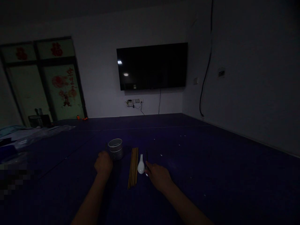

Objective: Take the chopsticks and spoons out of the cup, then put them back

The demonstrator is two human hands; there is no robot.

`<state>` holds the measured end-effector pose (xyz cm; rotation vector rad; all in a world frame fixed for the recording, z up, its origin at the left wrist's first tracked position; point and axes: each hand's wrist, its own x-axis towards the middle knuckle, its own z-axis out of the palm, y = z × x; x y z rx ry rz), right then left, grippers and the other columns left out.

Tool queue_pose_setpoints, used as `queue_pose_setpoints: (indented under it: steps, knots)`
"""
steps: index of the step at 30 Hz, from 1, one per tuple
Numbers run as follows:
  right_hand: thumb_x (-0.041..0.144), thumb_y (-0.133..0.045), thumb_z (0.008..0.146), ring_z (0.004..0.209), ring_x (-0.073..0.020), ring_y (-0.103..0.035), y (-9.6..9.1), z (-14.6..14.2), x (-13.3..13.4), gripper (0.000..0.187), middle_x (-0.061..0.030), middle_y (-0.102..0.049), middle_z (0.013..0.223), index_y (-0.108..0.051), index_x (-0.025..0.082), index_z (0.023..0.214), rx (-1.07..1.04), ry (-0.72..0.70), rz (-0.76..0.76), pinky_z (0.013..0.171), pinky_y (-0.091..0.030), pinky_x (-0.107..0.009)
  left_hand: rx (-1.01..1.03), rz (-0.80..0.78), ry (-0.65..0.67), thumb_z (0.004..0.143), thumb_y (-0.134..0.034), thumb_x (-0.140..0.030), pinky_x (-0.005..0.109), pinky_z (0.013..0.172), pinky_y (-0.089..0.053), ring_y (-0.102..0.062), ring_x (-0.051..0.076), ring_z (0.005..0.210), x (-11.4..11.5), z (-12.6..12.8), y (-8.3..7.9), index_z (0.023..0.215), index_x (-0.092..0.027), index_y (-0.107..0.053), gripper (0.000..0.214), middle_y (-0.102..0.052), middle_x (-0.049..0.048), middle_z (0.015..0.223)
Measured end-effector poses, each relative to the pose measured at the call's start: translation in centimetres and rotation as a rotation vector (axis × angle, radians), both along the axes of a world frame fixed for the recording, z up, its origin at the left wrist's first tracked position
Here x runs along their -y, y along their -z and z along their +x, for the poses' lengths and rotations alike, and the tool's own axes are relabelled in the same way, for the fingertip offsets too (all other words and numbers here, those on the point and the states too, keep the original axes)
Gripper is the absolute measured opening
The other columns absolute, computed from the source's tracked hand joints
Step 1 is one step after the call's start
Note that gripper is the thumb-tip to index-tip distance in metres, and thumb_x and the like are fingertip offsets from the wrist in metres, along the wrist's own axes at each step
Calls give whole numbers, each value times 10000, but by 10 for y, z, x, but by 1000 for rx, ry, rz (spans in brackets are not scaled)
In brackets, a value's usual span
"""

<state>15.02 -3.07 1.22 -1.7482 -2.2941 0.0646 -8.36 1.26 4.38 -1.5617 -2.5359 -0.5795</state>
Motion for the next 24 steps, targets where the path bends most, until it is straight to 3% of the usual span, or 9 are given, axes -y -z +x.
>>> queue_pose_setpoints:
  steps: [4, 6, 8, 12, 17, 19, 24]
  knots:
    - [320, -432, 920, 945, -245, -651, 0, -1, 1, 409, -132, -676, 1065, -496, 208, 1308, -12, 10, 4, 748, -467, -311, 177, 526, -59, 900, -291, -198, 351, 744, -499, -623, 256, 950, -2, -6, -6, 1228, -114, -482, 388, -606, 163, 1065]
    - [314, -441, 916, 940, -244, -653, 0, -1, 1, 409, -129, -677, 1063, -495, 211, 1308, -15, 14, 6, 744, -470, -311, 208, 783, -39, 908, -278, -230, 350, 812, -479, -583, 239, 1004, -2, -5, -6, 1229, -124, -474, 391, -591, 140, 1069]
    - [308, -449, 913, 943, -248, -653, 0, -1, 0, 412, -128, -679, 1057, -491, 209, 1311, -20, 18, 5, 743, -473, -316, 199, 924, 33, 912, -275, -257, 350, 845, -464, -558, 233, 1017, -1, 0, -3, 1201, -124, -489, 383, -584, 120, 1055]
    - [309, -413, 931, 951, -240, -654, -3, -3, 0, 400, -134, -688, 1028, -496, 189, 1304, -68, 66, 17, 735, -473, -303, 63, 939, 320, 927, -275, -273, 339, 810, -463, -571, 225, 951, 4, 26, 10, 1155, -127, -527, 370, -601, 97, 993]
    - [361, -223, 988, 947, -201, -652, -14, -6, 6, 439, -95, -697, 1017, -566, 206, 1212, -242, 74, 165, 768, -457, -278, -275, 802, 845, 920, -343, -214, 319, 747, -449, -577, 180, 815, 7, 61, 35, 1074, -196, -600, 300, -641, 69, 868]
    - [362, -193, 992, 954, -190, -647, -16, -7, 9, 461, -80, -695, 1029, -590, 207, 1167, -300, 46, 209, 784, -449, -267, -338, 802, 934, 917, -359, -193, 311, 715, -439, -562, 177, 778, 7, 70, 41, 1036, -181, -614, 282, -633, 68, 814]
    - [355, -205, 991, 975, -172, -638, -14, -11, 13, 447, -72, -675, 1098, -584, 206, 1176, -352, 12, 212, 823, -437, -251, -357, 765, 1008, 931, -331, -185, 307, 728, -423, -546, 172, 795, 10, 77, 39, 1023, -172, -619, 303, -609, 68, 796]
